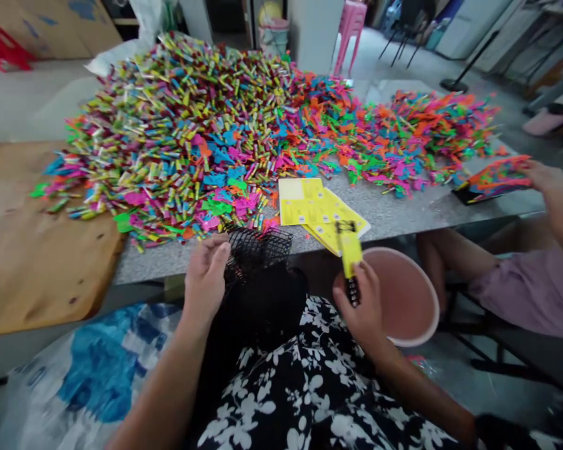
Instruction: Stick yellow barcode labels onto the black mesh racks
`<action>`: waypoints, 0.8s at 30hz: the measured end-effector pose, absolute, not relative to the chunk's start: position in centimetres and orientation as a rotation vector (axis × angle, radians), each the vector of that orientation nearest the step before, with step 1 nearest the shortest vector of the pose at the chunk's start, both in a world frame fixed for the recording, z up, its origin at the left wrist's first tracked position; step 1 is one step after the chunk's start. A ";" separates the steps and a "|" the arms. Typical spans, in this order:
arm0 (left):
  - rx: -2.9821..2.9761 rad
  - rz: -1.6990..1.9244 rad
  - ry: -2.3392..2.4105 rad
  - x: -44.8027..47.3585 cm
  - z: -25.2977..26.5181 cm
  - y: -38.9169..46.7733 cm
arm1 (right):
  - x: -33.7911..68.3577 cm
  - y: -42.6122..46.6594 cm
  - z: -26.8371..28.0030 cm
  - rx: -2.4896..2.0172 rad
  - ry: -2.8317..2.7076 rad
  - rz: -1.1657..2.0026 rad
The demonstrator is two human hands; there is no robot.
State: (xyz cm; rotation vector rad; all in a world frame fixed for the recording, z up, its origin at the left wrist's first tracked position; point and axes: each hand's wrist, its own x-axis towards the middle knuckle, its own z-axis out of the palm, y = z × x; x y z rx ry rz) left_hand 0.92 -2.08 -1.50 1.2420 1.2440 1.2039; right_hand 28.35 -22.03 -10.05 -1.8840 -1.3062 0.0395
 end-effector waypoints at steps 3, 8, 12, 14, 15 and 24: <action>1.630 0.999 1.381 1.2 -1.8 0.5 | 34.9 -26.6 -15.0 -2.198 -0.887 -0.053; 1.943 0.667 1.347 8.2 -1.6 6.4 | 38.1 -26.4 -16.8 -2.287 -0.767 -0.124; 1.883 0.505 1.391 15.1 -2.5 11.4 | 35.0 -17.4 -12.8 -1.997 -1.169 -0.176; 1.827 0.489 1.454 17.3 -3.3 13.4 | 33.2 -12.0 -10.9 -1.855 -1.377 -0.181; 1.791 0.486 1.488 18.0 -3.7 14.2 | 32.6 -9.5 -10.2 -1.842 -1.438 -0.169; 1.387 0.507 1.260 20.5 -4.9 15.7 | 31.4 -0.5 -9.6 -2.010 -1.636 0.096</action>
